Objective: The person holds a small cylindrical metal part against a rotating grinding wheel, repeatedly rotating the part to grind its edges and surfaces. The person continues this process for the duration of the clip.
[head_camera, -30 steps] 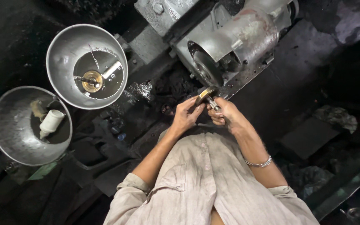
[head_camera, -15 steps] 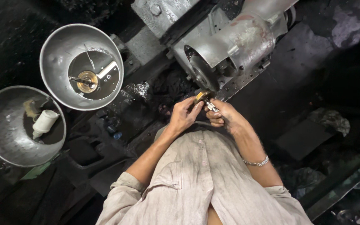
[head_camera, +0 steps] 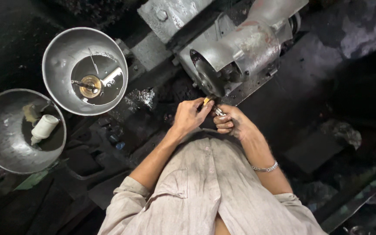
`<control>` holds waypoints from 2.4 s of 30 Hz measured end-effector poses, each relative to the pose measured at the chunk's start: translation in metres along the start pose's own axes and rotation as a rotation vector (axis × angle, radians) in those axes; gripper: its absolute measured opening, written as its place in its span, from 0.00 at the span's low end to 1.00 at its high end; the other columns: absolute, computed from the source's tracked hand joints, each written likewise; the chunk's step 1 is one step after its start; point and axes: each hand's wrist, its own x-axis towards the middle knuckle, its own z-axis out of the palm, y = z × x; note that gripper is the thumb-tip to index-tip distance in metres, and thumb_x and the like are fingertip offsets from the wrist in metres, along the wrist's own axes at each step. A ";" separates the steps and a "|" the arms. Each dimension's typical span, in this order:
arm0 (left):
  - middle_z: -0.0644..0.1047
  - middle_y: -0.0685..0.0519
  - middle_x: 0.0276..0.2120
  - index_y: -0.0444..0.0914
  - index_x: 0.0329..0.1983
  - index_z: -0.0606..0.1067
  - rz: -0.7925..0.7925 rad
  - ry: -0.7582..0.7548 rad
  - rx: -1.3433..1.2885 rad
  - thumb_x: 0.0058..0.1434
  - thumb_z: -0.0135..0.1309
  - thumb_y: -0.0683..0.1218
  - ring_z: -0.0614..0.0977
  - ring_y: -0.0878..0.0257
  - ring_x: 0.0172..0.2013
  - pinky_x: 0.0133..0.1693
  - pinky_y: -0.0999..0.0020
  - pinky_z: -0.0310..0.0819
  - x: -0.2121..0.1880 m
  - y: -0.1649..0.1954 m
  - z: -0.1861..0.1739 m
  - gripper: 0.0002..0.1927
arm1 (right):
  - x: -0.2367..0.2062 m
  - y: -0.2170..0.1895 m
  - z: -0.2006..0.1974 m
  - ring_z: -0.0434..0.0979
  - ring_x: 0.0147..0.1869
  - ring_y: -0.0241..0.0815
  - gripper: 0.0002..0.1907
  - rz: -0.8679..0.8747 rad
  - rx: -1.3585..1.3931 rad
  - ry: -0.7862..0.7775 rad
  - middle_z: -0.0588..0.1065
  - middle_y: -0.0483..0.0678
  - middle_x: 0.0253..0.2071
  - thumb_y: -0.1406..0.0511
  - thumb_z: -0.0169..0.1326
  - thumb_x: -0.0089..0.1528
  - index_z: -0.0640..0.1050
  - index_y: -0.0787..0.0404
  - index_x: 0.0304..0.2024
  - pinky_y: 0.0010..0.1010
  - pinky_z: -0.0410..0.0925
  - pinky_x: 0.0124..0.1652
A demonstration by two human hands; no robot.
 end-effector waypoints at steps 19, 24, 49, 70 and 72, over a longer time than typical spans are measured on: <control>0.81 0.44 0.47 0.29 0.54 0.76 0.129 0.022 -0.361 0.66 0.60 0.43 0.83 0.60 0.43 0.45 0.70 0.76 -0.042 -0.046 0.018 0.16 | -0.007 0.009 0.028 0.52 0.14 0.28 0.23 -0.126 -0.471 0.293 0.60 0.37 0.14 0.51 0.38 0.72 0.72 0.60 0.33 0.25 0.46 0.17; 0.81 0.46 0.40 0.33 0.55 0.77 0.074 0.020 -0.351 0.69 0.57 0.43 0.83 0.60 0.38 0.42 0.69 0.76 -0.034 -0.048 0.020 0.14 | 0.000 0.003 0.027 0.52 0.14 0.28 0.22 -0.155 -0.480 0.248 0.60 0.37 0.13 0.53 0.38 0.72 0.72 0.61 0.34 0.24 0.46 0.16; 0.83 0.44 0.40 0.34 0.52 0.79 0.089 0.040 -0.221 0.68 0.57 0.44 0.86 0.55 0.38 0.40 0.66 0.79 -0.012 -0.010 0.030 0.12 | -0.021 -0.003 0.021 0.51 0.17 0.28 0.22 -0.134 -0.521 0.356 0.58 0.36 0.16 0.54 0.36 0.73 0.71 0.62 0.35 0.25 0.48 0.17; 0.83 0.45 0.36 0.35 0.51 0.80 0.028 0.102 -0.196 0.66 0.59 0.45 0.85 0.60 0.33 0.38 0.69 0.78 -0.022 -0.027 0.014 0.13 | 0.001 -0.001 0.025 0.50 0.15 0.29 0.22 -0.154 -0.582 0.302 0.59 0.37 0.15 0.53 0.37 0.73 0.71 0.61 0.35 0.25 0.46 0.17; 0.83 0.45 0.35 0.36 0.50 0.80 0.016 0.099 -0.152 0.66 0.59 0.47 0.85 0.59 0.31 0.36 0.68 0.78 -0.019 -0.024 0.014 0.13 | 0.001 -0.003 0.025 0.49 0.15 0.29 0.22 -0.141 -0.566 0.296 0.59 0.37 0.15 0.53 0.36 0.73 0.71 0.61 0.35 0.26 0.45 0.17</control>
